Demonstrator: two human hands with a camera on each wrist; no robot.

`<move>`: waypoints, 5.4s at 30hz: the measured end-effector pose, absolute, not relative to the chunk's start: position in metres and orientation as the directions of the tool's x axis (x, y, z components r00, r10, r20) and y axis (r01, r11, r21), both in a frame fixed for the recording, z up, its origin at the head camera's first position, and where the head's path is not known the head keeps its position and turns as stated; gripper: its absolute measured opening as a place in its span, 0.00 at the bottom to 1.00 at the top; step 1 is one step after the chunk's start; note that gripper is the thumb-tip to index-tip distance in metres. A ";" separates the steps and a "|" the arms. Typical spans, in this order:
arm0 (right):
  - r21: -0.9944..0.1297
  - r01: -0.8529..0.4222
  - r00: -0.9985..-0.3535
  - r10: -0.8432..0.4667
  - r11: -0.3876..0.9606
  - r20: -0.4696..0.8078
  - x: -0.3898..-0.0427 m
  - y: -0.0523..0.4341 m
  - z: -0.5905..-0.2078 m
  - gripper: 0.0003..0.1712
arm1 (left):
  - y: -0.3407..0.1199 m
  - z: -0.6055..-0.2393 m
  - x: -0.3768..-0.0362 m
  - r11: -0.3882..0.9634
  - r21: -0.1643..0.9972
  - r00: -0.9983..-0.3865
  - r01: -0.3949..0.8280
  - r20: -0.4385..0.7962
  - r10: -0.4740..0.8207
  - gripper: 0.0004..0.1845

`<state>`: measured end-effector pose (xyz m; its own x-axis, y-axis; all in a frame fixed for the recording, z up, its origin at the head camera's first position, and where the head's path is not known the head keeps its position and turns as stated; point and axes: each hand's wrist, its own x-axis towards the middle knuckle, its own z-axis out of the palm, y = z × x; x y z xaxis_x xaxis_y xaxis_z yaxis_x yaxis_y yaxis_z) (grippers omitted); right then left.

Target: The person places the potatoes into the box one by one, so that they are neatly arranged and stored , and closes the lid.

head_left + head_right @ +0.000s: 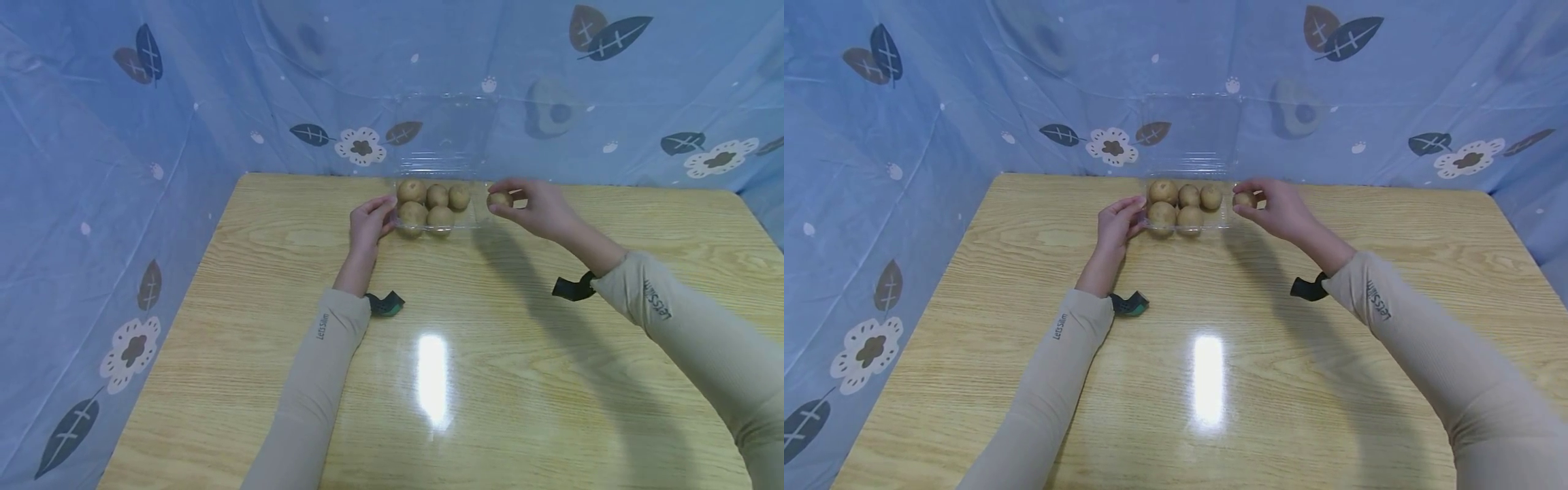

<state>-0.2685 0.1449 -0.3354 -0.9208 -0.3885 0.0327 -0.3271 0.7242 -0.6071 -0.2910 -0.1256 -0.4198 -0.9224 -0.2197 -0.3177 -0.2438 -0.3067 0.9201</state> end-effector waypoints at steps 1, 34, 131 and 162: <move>-0.604 -0.333 -0.918 -0.395 0.724 0.033 -0.270 0.141 -0.336 0.21 | -0.125 -0.420 -0.291 -0.308 0.919 -0.923 -0.244 -0.318 -0.217 0.12; -0.409 -0.483 -0.857 -0.514 0.774 0.038 -0.302 0.086 -0.365 0.19 | -0.125 -0.420 -0.292 -0.303 0.928 -0.931 -0.217 -0.290 -0.223 0.12; -0.931 0.103 -0.988 -0.075 0.351 -0.138 -0.331 0.099 -0.298 0.15 | -0.130 -0.299 -0.354 0.314 0.934 -0.955 -0.171 -0.078 -0.286 0.14; -0.915 0.140 -0.973 -0.117 0.379 -0.197 -0.280 0.126 -0.323 0.12 | -0.140 -0.338 -0.285 0.414 0.888 -0.977 -0.200 -0.215 -0.010 0.09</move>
